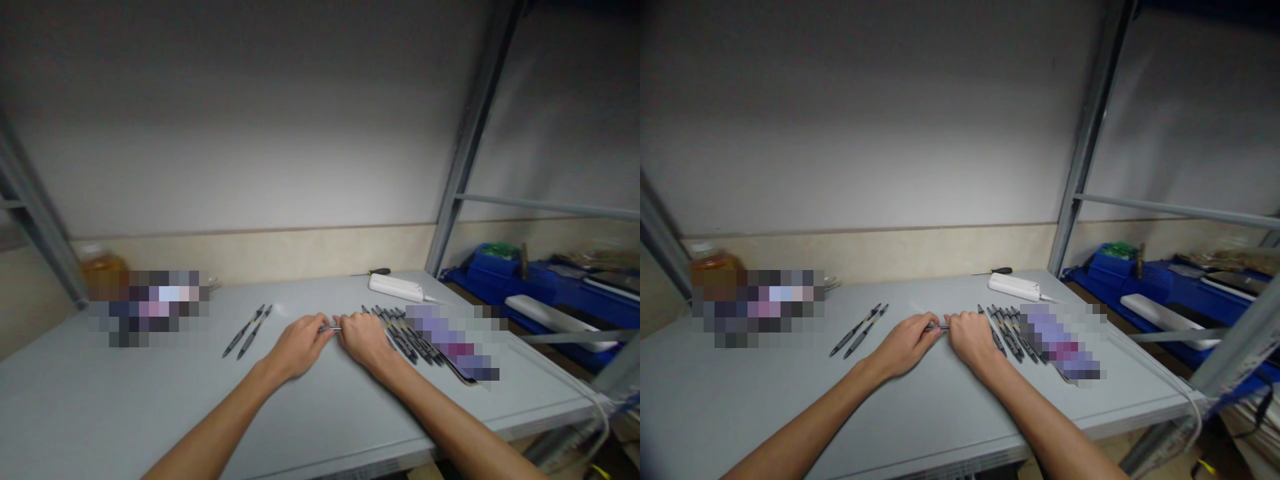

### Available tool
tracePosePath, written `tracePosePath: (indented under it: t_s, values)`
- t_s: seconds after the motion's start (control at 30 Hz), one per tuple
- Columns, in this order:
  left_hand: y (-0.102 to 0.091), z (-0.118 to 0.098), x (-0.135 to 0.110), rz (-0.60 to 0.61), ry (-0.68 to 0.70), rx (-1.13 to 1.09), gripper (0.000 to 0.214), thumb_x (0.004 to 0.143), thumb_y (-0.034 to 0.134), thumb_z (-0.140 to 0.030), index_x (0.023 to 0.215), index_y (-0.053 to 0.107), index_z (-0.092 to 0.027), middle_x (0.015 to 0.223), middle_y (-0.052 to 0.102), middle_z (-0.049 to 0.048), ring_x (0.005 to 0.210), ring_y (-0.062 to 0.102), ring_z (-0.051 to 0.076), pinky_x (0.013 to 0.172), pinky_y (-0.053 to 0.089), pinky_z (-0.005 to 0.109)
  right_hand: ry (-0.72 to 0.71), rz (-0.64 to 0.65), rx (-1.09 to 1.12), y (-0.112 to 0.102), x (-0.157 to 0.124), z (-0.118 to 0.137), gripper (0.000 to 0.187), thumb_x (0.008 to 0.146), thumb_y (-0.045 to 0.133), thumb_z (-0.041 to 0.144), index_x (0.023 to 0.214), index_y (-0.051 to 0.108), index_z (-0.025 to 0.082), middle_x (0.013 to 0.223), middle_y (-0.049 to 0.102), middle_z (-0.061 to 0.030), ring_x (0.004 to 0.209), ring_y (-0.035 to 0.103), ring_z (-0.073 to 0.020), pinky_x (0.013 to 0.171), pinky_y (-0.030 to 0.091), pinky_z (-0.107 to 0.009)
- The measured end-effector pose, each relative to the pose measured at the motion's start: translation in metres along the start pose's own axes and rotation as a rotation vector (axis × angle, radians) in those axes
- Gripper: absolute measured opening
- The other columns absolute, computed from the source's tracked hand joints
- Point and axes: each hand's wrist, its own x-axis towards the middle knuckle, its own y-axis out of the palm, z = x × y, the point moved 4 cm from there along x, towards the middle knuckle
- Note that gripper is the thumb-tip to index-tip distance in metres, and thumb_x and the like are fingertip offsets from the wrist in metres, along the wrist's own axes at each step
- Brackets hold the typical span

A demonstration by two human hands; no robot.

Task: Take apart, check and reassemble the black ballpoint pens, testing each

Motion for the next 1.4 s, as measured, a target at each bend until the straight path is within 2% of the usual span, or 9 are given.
tracePosePath:
  t_s: [0.1,0.27,0.4,0.5,0.7,0.93,1.1,1.23,1.4]
  values:
    - [-0.009,0.002,-0.002,-0.082,0.094,-0.007,0.023,0.089,0.037,-0.029,0.098,0.054,-0.017,0.089,0.059,0.0064,0.084,0.053,0.017,0.076,0.041,0.028,0.036,-0.016,-0.006,0.002,0.001,-0.006,0.049,0.093,0.026,0.033,0.085,0.069,0.011,0.080,0.068,-0.0187,0.077,0.065,-0.0230,0.064,0.044,-0.028]
    - [-0.005,0.007,0.001,-0.075,0.100,0.037,0.029,0.090,0.030,-0.023,0.082,0.057,-0.016,0.077,0.059,0.0064,0.076,0.052,0.017,0.073,0.040,0.028,0.016,-0.010,-0.003,0.002,0.002,-0.007,0.051,0.093,0.024,0.035,0.086,0.069,0.012,0.079,0.068,-0.0172,0.078,0.066,-0.0224,0.065,0.043,-0.028]
    - [-0.001,0.012,0.003,-0.043,-0.028,-0.148,0.041,0.091,0.026,-0.031,0.068,0.057,-0.016,0.061,0.057,0.0019,0.059,0.050,0.013,0.062,0.036,0.025,0.001,-0.009,-0.012,-0.002,0.000,-0.004,0.048,0.093,0.024,0.034,0.087,0.067,0.013,0.079,0.068,-0.0166,0.077,0.066,-0.0230,0.062,0.043,-0.027]
    - [0.003,0.018,0.004,-0.016,-0.158,-0.286,0.047,0.089,0.026,-0.040,0.061,0.055,-0.016,0.048,0.046,-0.0025,0.047,0.041,0.011,0.051,0.029,0.024,-0.010,-0.011,-0.013,-0.004,0.000,-0.002,0.046,0.093,0.025,0.032,0.087,0.066,0.012,0.079,0.068,-0.0168,0.077,0.066,-0.0218,0.062,0.042,-0.026]
    - [0.013,0.026,0.005,0.071,-0.366,-0.569,0.049,0.084,0.028,-0.049,0.059,0.051,-0.015,0.041,0.037,-0.0051,0.039,0.031,0.009,0.044,0.025,0.023,-0.017,-0.048,-0.024,-0.004,0.000,-0.001,0.045,0.094,0.025,0.031,0.084,0.065,0.013,0.077,0.068,-0.0163,0.076,0.065,-0.0216,0.062,0.042,-0.026]
    - [-0.002,0.020,0.004,-0.154,-0.123,-0.643,0.027,0.078,0.052,-0.040,0.087,0.056,-0.015,0.073,0.059,0.0009,0.066,0.052,0.012,0.059,0.037,0.021,0.075,-0.056,-0.031,0.003,0.002,-0.012,0.048,0.093,0.024,0.036,0.083,0.066,0.015,0.076,0.068,-0.0150,0.073,0.066,-0.0240,0.058,0.041,-0.028]
    - [-0.001,0.025,0.004,-0.170,-0.214,-0.564,0.036,0.083,0.041,-0.044,0.063,0.052,-0.016,0.054,0.051,-0.0020,0.051,0.044,0.010,0.051,0.032,0.021,0.056,-0.041,-0.002,0.001,0.002,-0.011,0.046,0.092,0.025,0.040,0.088,0.064,0.016,0.077,0.067,-0.0136,0.074,0.064,-0.0214,0.059,0.039,-0.026]
    - [-0.005,0.031,0.006,-0.239,-0.276,-0.421,0.045,0.084,0.033,-0.048,0.053,0.045,-0.017,0.049,0.047,-0.0023,0.047,0.040,0.011,0.049,0.027,0.023,-0.058,-0.127,0.056,-0.007,-0.001,-0.007,0.038,0.088,0.037,0.046,0.091,0.060,0.016,0.083,0.064,-0.0119,0.081,0.060,-0.0211,0.064,0.038,-0.026]
    - [-0.013,0.044,0.004,-0.366,-0.370,-0.347,0.046,0.084,0.030,-0.049,0.053,0.043,-0.018,0.049,0.047,-0.0016,0.048,0.040,0.012,0.050,0.024,0.024,-0.162,-0.204,0.404,-0.010,-0.003,-0.013,0.036,0.091,0.033,0.040,0.084,0.060,0.017,0.083,0.063,-0.0080,0.077,0.057,-0.0175,0.068,0.038,-0.026]
